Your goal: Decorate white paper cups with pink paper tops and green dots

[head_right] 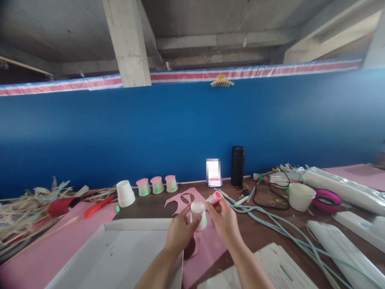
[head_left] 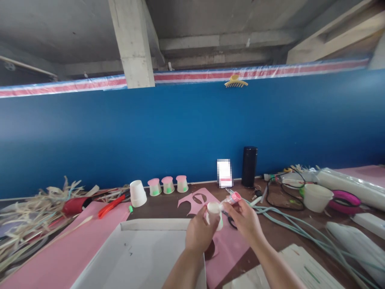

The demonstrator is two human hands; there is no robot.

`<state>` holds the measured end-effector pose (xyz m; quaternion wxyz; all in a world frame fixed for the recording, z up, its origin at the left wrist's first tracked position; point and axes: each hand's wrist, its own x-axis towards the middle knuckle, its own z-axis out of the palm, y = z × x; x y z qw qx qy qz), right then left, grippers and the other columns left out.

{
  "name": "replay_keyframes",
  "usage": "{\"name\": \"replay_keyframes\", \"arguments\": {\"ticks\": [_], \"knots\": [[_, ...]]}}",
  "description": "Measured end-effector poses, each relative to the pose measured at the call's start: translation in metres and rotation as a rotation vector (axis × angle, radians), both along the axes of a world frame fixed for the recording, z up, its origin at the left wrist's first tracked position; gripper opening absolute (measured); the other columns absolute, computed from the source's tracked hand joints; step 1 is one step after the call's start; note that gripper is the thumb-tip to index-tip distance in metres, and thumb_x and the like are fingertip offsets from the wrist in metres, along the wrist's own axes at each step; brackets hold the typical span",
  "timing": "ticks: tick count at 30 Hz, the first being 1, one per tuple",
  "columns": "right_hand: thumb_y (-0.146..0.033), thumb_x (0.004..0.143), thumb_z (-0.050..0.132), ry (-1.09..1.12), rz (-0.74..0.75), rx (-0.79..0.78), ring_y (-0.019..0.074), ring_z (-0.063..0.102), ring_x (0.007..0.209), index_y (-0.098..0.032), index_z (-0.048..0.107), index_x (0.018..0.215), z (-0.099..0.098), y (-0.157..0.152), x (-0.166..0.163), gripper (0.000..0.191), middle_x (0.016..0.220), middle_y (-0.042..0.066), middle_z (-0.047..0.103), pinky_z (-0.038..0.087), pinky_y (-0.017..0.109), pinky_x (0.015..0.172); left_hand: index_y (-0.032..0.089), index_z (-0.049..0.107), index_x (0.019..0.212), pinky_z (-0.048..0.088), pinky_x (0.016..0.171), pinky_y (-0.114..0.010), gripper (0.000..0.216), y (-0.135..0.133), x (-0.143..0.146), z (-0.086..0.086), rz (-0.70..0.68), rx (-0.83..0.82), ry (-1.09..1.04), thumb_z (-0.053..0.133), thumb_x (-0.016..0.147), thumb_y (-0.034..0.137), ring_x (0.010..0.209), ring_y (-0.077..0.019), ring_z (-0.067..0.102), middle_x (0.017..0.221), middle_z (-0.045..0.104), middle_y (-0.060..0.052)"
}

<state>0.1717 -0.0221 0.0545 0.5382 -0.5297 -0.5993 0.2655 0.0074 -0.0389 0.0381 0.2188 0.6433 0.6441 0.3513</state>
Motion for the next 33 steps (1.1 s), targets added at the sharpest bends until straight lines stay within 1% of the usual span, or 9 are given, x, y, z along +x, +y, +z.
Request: {"name": "replay_keyframes", "arguments": {"ticks": [3,6,10,12,16,20,23,28,33], "knots": [[-0.048,0.078,0.062,-0.031,0.008,0.023,0.0232,0.07,0.075,-0.022,0.065,0.085,-0.002,0.001,0.0,0.027,0.08,0.003,0.074,0.05,0.03,0.068,0.02,0.048,0.137,0.043,0.066,-0.027,0.066,0.001,0.002,-0.003,-0.008,0.006,0.028,0.062,0.079,0.048,0.079,-0.0208,0.065,0.082,0.071,-0.004],[-0.048,0.077,0.062,-0.054,0.01,0.007,0.0241,0.07,0.077,-0.022,0.065,0.085,-0.003,0.002,-0.001,0.027,0.08,0.003,0.074,0.05,0.03,0.069,0.02,0.05,0.135,0.044,0.068,-0.029,0.062,0.003,0.004,-0.005,0.022,0.007,0.069,0.063,0.079,0.044,0.082,-0.0223,0.065,0.085,0.071,-0.006],[-0.046,0.079,0.062,-0.054,0.069,0.017,0.0252,0.07,0.082,-0.023,0.065,0.09,-0.003,0.0,-0.004,0.026,0.09,0.005,0.074,0.051,0.03,0.07,0.019,0.054,0.129,0.044,0.066,-0.03,0.053,0.004,0.007,-0.005,0.053,-0.014,0.085,0.056,0.083,0.045,0.079,-0.0231,0.066,0.085,0.072,-0.008],[-0.046,0.08,0.061,-0.072,0.089,0.039,0.0245,0.069,0.081,-0.023,0.064,0.09,-0.004,-0.001,-0.005,0.025,0.09,0.006,0.073,0.051,0.03,0.07,0.02,0.055,0.128,0.043,0.065,-0.03,0.052,0.005,0.007,-0.006,0.058,-0.01,0.074,0.057,0.082,0.045,0.08,-0.0236,0.066,0.085,0.072,-0.008],[-0.047,0.081,0.06,-0.134,0.064,0.072,0.0239,0.069,0.077,-0.024,0.064,0.086,-0.008,-0.001,-0.006,0.025,0.084,0.005,0.072,0.051,0.029,0.067,0.023,0.054,0.126,0.042,0.065,-0.03,0.052,0.006,0.007,-0.008,0.072,0.0,0.066,0.061,0.079,0.045,0.079,-0.023,0.066,0.085,0.071,-0.006],[-0.045,0.081,0.06,-0.097,0.036,0.104,0.0237,0.07,0.082,-0.023,0.064,0.097,-0.01,0.003,-0.003,0.027,0.097,0.007,0.072,0.053,0.031,0.072,0.022,0.055,0.125,0.042,0.066,-0.029,0.049,0.005,0.008,-0.008,0.078,0.003,0.087,0.057,0.083,0.045,0.079,-0.0222,0.066,0.084,0.071,-0.006],[-0.044,0.083,0.058,-0.099,0.023,0.122,0.0242,0.069,0.088,-0.022,0.063,0.1,-0.011,0.005,-0.001,0.028,0.102,0.009,0.07,0.052,0.032,0.078,0.021,0.056,0.125,0.041,0.065,-0.029,0.048,0.004,0.008,-0.006,0.08,0.004,0.074,0.056,0.083,0.045,0.08,-0.0229,0.066,0.085,0.071,-0.007],[-0.044,0.085,0.056,-0.185,0.017,0.119,0.0242,0.067,0.09,-0.022,0.063,0.099,-0.012,0.004,0.0,0.027,0.101,0.008,0.07,0.051,0.034,0.079,0.021,0.053,0.129,0.042,0.066,-0.03,0.053,0.002,0.008,-0.004,0.068,-0.007,0.071,0.056,0.083,0.046,0.082,-0.0238,0.067,0.086,0.071,-0.007],[-0.044,0.086,0.053,-0.23,0.033,0.103,0.024,0.066,0.09,-0.022,0.062,0.099,-0.01,0.004,-0.001,0.027,0.101,0.008,0.069,0.051,0.034,0.079,0.02,0.054,0.128,0.044,0.067,-0.032,0.052,0.002,0.008,-0.004,0.066,0.0,0.07,0.058,0.081,0.045,0.081,-0.025,0.067,0.087,0.072,-0.007]]}}
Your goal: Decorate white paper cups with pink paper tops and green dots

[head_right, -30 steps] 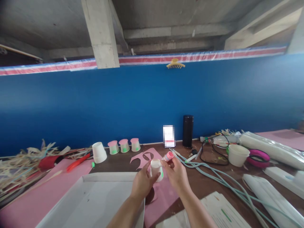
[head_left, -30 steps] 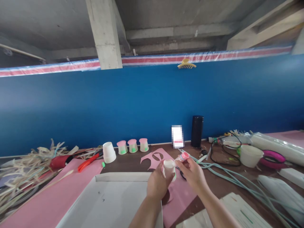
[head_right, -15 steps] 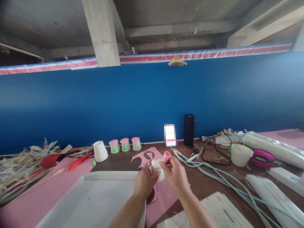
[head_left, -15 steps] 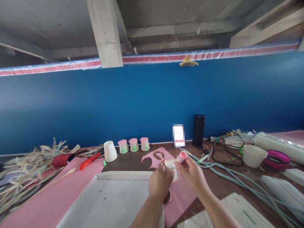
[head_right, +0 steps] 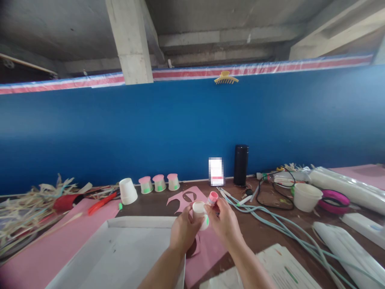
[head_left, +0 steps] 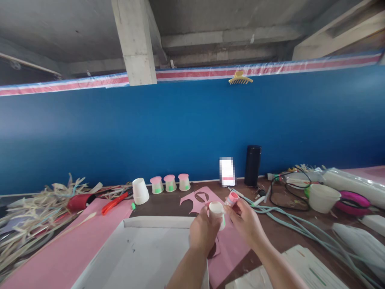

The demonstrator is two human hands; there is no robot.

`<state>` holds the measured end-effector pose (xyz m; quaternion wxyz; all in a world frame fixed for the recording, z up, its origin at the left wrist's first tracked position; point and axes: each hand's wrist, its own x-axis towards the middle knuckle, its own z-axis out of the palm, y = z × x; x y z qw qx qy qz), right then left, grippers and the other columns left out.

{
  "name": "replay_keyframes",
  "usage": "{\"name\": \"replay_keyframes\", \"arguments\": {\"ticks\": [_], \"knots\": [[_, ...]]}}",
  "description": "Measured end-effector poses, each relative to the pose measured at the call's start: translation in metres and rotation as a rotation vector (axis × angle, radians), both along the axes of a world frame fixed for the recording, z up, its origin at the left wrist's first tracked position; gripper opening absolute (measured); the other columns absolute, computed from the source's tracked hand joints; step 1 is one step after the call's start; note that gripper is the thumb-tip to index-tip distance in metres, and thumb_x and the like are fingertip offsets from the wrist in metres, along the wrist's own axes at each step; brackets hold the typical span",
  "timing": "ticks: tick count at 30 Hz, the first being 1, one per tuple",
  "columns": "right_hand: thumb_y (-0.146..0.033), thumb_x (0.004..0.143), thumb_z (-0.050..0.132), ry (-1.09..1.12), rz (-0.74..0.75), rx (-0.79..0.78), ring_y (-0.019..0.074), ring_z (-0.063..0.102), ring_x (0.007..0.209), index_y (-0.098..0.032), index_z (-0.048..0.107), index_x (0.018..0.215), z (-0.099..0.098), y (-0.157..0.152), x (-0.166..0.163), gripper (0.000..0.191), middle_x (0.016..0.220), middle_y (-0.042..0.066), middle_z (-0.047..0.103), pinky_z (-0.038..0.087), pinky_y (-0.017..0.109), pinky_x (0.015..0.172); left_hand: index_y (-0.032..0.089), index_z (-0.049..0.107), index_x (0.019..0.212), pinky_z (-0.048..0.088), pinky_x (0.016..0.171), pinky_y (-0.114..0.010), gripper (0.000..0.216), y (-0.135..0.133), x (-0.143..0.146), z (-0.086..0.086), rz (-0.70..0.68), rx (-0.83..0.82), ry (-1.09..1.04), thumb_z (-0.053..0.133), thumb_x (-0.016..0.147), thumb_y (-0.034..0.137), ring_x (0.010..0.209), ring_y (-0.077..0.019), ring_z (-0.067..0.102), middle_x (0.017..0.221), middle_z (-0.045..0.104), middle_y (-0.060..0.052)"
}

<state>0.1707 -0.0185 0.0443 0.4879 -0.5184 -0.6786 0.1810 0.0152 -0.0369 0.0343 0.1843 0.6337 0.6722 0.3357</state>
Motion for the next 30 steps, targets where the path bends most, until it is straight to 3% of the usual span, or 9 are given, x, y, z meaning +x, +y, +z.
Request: {"name": "replay_keyframes", "arguments": {"ticks": [13,22,26,30], "knots": [[-0.044,0.088,0.05,-0.045,-0.028,0.023,0.0242,0.065,0.094,-0.021,0.061,0.101,0.005,-0.004,-0.001,0.029,0.109,0.011,0.066,0.049,0.033,0.081,0.022,0.055,0.125,0.042,0.066,-0.031,0.051,0.002,-0.001,-0.005,-0.007,0.018,-0.012,0.06,0.08,0.045,0.08,-0.0241,0.066,0.087,0.071,-0.007],[-0.043,0.088,0.05,-0.13,0.024,0.05,0.021,0.063,0.081,-0.022,0.061,0.09,0.014,-0.013,-0.008,0.024,0.09,0.006,0.066,0.048,0.03,0.073,0.025,0.057,0.121,0.043,0.065,-0.028,0.047,0.004,0.0,-0.012,0.005,0.073,-0.065,0.064,0.077,0.041,0.077,-0.0193,0.064,0.087,0.069,-0.003],[-0.042,0.089,0.05,-0.102,0.084,0.036,0.0206,0.064,0.079,-0.021,0.061,0.087,0.02,-0.021,-0.015,0.023,0.086,0.005,0.066,0.049,0.03,0.072,0.021,0.063,0.108,0.046,0.074,-0.03,0.027,0.007,0.002,-0.017,0.072,0.226,-0.021,0.053,0.083,0.028,0.084,-0.0206,0.063,0.096,0.066,-0.007],[-0.044,0.088,0.051,-0.003,0.066,0.016,0.0227,0.065,0.088,-0.021,0.061,0.098,0.015,-0.017,-0.012,0.027,0.095,0.007,0.067,0.05,0.032,0.077,0.016,0.063,0.106,0.043,0.092,-0.037,0.033,0.006,0.001,-0.015,0.02,0.344,0.014,0.063,0.076,0.029,0.102,-0.0262,0.058,0.105,0.064,-0.011]]}}
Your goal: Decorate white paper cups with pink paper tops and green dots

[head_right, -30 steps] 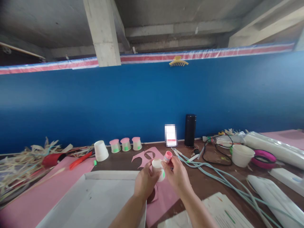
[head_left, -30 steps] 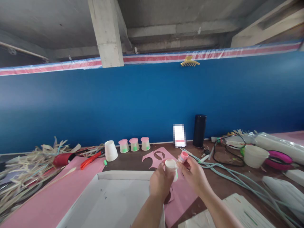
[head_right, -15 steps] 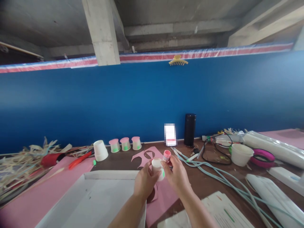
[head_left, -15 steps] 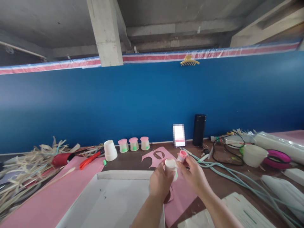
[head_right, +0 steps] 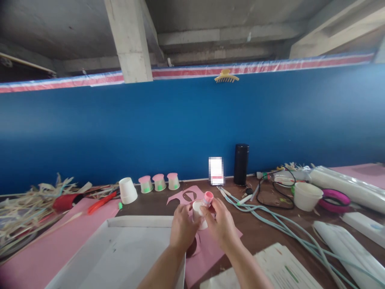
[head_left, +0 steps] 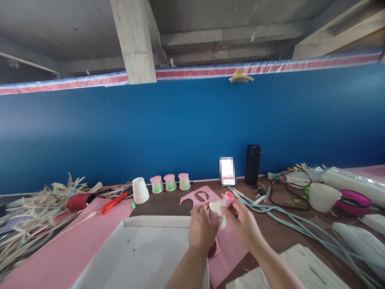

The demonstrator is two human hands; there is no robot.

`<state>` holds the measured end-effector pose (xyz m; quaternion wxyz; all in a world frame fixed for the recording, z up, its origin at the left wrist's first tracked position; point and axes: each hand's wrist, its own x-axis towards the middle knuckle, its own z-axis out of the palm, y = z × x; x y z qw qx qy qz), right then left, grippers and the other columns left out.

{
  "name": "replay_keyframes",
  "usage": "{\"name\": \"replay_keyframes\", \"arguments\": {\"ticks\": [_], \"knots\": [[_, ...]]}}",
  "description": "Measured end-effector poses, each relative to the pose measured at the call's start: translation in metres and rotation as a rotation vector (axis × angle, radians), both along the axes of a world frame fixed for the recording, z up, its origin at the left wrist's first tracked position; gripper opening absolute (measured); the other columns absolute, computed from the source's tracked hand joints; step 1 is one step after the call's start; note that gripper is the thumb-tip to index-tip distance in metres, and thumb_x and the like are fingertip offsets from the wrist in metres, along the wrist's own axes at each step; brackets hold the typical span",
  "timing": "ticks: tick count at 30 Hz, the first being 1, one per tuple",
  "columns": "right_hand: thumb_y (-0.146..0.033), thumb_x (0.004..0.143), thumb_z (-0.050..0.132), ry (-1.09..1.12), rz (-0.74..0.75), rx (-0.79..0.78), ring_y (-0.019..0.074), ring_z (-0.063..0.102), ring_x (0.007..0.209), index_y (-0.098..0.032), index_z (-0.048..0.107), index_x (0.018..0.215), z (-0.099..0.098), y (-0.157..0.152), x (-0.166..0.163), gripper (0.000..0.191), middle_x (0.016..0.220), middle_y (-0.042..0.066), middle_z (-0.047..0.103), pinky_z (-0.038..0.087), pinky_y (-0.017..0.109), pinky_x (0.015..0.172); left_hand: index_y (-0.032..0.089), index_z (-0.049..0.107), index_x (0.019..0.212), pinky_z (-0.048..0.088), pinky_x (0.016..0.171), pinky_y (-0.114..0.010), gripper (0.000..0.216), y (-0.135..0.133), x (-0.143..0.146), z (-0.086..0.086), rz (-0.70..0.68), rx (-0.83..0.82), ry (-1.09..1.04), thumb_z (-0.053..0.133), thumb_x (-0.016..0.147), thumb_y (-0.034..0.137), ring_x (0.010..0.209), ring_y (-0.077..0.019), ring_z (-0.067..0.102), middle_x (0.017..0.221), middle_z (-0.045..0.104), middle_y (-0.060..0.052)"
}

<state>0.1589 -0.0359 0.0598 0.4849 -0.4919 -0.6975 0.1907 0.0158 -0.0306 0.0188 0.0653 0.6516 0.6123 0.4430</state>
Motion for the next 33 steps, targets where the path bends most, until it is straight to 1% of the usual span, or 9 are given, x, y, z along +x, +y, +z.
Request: {"name": "replay_keyframes", "arguments": {"ticks": [2,4,7,10,12,17,23,28,33], "knots": [[-0.047,0.087,0.05,0.07,-0.045,-0.02,0.023,0.066,0.087,-0.02,0.06,0.105,-0.002,0.005,0.006,0.033,0.096,0.008,0.068,0.05,0.032,0.077,0.016,0.062,0.108,0.042,0.094,-0.039,0.041,-0.001,0.0,0.002,-0.004,-0.013,0.001,0.069,0.071,0.033,0.102,-0.0274,0.057,0.104,0.065,-0.011],[-0.049,0.087,0.049,0.11,-0.103,-0.04,0.0227,0.066,0.081,-0.019,0.059,0.106,-0.003,0.009,0.013,0.038,0.09,0.007,0.069,0.049,0.033,0.074,0.018,0.061,0.111,0.043,0.092,-0.039,0.044,-0.003,0.001,0.005,-0.001,-0.047,-0.008,0.07,0.07,0.033,0.1,-0.0276,0.058,0.102,0.067,-0.009],[-0.051,0.086,0.048,0.092,-0.166,-0.03,0.0222,0.065,0.075,-0.019,0.06,0.098,-0.002,0.013,0.018,0.036,0.082,0.005,0.069,0.049,0.032,0.07,0.018,0.061,0.113,0.043,0.089,-0.039,0.044,-0.003,0.002,0.009,-0.028,-0.084,0.016,0.066,0.072,0.032,0.097,-0.0282,0.059,0.099,0.069,-0.009],[-0.051,0.085,0.049,0.042,-0.183,-0.009,0.0213,0.064,0.071,-0.019,0.059,0.088,-0.002,0.013,0.017,0.033,0.079,0.005,0.068,0.048,0.031,0.067,0.018,0.061,0.112,0.045,0.084,-0.037,0.04,-0.003,0.002,0.011,-0.067,-0.118,0.038,0.062,0.073,0.028,0.093,-0.0273,0.06,0.097,0.069,-0.009],[-0.05,0.086,0.049,0.01,-0.183,0.007,0.0209,0.063,0.071,-0.02,0.059,0.085,-0.003,0.013,0.015,0.032,0.079,0.005,0.067,0.048,0.031,0.066,0.018,0.062,0.11,0.045,0.083,-0.036,0.039,-0.002,0.002,0.01,-0.078,-0.138,0.032,0.061,0.072,0.026,0.093,-0.0265,0.06,0.096,0.069,-0.008],[-0.044,0.088,0.048,-0.016,-0.148,0.067,0.0214,0.063,0.082,-0.021,0.058,0.085,-0.007,0.016,0.013,0.026,0.089,0.006,0.066,0.049,0.031,0.074,0.017,0.063,0.109,0.043,0.088,-0.036,0.041,-0.001,0.002,0.004,-0.073,-0.127,0.046,0.066,0.069,0.029,0.098,-0.0268,0.059,0.1,0.068,-0.009],[-0.042,0.089,0.047,-0.083,-0.066,0.041,0.022,0.063,0.083,-0.022,0.057,0.085,-0.01,0.015,0.014,0.023,0.087,0.005,0.065,0.049,0.032,0.075,0.018,0.064,0.099,0.043,0.086,-0.038,0.035,0.001,0.003,-0.003,-0.049,-0.069,0.075,0.069,0.068,0.032,0.095,-0.0273,0.059,0.097,0.066,-0.009],[-0.042,0.089,0.048,-0.156,-0.107,0.094,0.023,0.061,0.083,-0.022,0.056,0.082,-0.007,0.011,0.014,0.022,0.087,0.006,0.064,0.047,0.033,0.073,0.018,0.064,0.098,0.043,0.088,-0.038,0.036,0.001,0.004,-0.004,-0.02,-0.067,0.085,0.072,0.067,0.035,0.096,-0.0271,0.058,0.096,0.065,-0.008],[-0.04,0.09,0.047,-0.178,-0.119,0.122,0.0216,0.059,0.08,-0.023,0.054,0.081,-0.006,0.011,0.014,0.021,0.084,0.005,0.062,0.046,0.032,0.071,0.018,0.064,0.097,0.042,0.089,-0.038,0.037,0.002,0.005,-0.004,-0.007,-0.078,0.09,0.073,0.067,0.037,0.096,-0.0273,0.058,0.095,0.064,-0.008]]}}
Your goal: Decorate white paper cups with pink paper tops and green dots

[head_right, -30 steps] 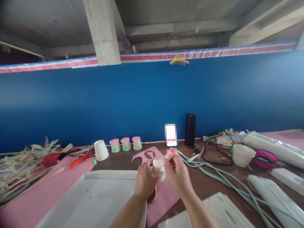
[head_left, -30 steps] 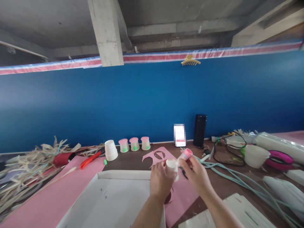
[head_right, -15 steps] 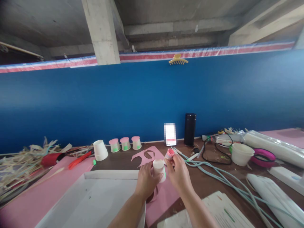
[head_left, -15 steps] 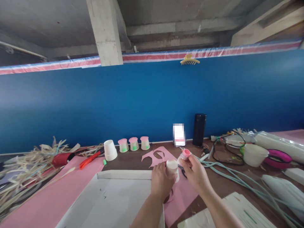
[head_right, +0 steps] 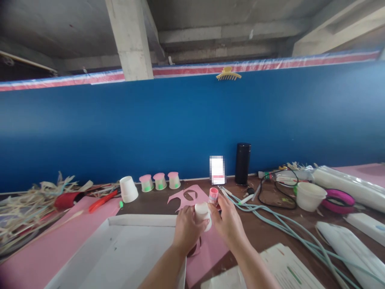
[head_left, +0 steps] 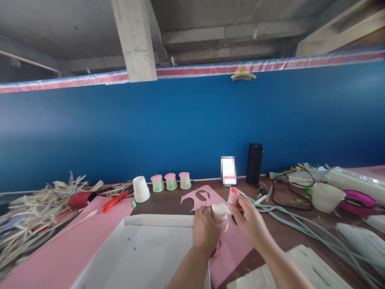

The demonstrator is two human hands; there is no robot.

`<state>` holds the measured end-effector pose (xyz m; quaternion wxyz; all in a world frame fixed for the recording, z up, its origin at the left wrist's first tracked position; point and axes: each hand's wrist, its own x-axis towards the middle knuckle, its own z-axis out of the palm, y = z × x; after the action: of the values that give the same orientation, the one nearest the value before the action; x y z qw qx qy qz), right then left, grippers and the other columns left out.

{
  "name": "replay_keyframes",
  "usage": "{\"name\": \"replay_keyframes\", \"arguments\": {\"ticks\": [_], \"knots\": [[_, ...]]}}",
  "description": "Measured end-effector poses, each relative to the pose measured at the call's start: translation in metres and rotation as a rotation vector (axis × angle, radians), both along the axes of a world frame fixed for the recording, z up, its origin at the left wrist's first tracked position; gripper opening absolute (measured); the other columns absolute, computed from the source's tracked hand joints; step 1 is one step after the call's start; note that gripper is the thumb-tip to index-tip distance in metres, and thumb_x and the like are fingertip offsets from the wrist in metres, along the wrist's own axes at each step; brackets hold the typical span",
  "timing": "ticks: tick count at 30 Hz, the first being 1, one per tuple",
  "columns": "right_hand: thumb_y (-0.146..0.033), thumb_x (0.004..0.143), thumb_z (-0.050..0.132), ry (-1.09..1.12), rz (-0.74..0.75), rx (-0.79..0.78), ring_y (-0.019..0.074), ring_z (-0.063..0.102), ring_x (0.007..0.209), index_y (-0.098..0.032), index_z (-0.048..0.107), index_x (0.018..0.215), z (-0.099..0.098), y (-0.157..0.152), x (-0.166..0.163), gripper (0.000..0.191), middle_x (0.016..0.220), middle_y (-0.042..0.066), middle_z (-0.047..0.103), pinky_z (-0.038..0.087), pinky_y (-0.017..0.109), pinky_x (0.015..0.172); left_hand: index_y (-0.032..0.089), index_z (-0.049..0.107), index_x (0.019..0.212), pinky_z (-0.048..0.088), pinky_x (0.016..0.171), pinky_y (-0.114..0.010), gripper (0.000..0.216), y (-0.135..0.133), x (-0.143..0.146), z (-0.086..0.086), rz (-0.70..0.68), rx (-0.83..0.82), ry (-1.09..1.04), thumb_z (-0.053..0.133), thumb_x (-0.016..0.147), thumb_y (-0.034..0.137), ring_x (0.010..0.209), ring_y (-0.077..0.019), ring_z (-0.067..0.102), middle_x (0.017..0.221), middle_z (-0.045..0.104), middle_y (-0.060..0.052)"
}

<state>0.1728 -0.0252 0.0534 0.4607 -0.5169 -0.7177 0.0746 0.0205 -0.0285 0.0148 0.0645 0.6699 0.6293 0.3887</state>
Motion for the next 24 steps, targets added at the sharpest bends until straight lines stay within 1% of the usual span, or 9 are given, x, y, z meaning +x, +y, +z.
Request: {"name": "replay_keyframes", "arguments": {"ticks": [8,11,17,24], "knots": [[-0.041,0.09,0.047,-0.02,0.035,-0.015,0.0197,0.058,0.075,-0.022,0.055,0.082,0.002,-0.004,-0.005,0.022,0.08,0.004,0.061,0.045,0.029,0.067,0.018,0.064,0.096,0.043,0.087,-0.037,0.035,0.0,0.0,-0.001,-0.005,-0.006,-0.01,0.073,0.068,0.037,0.094,-0.0258,0.058,0.094,0.063,-0.007],[-0.039,0.09,0.047,-0.023,0.052,-0.019,0.02,0.059,0.077,-0.021,0.056,0.082,0.006,-0.007,-0.008,0.022,0.081,0.004,0.062,0.046,0.03,0.069,0.019,0.063,0.093,0.043,0.085,-0.036,0.033,0.0,-0.001,0.001,0.0,-0.029,-0.015,0.073,0.067,0.037,0.092,-0.0252,0.058,0.093,0.063,-0.006],[-0.037,0.092,0.045,0.013,0.107,-0.071,0.0212,0.06,0.087,-0.021,0.058,0.098,0.007,-0.012,-0.014,0.021,0.093,0.006,0.064,0.047,0.031,0.076,0.018,0.062,0.092,0.043,0.086,-0.036,0.027,-0.001,-0.001,0.002,0.004,-0.023,-0.02,0.07,0.07,0.032,0.093,-0.0249,0.058,0.093,0.063,-0.007],[-0.04,0.09,0.05,0.067,0.126,-0.097,0.021,0.062,0.087,-0.022,0.058,0.103,0.008,-0.016,-0.019,0.023,0.097,0.006,0.066,0.048,0.029,0.076,0.016,0.06,0.097,0.044,0.086,-0.035,0.027,0.0,0.0,0.001,0.04,-0.016,-0.02,0.065,0.072,0.024,0.094,-0.0244,0.059,0.095,0.063,-0.008]]}}
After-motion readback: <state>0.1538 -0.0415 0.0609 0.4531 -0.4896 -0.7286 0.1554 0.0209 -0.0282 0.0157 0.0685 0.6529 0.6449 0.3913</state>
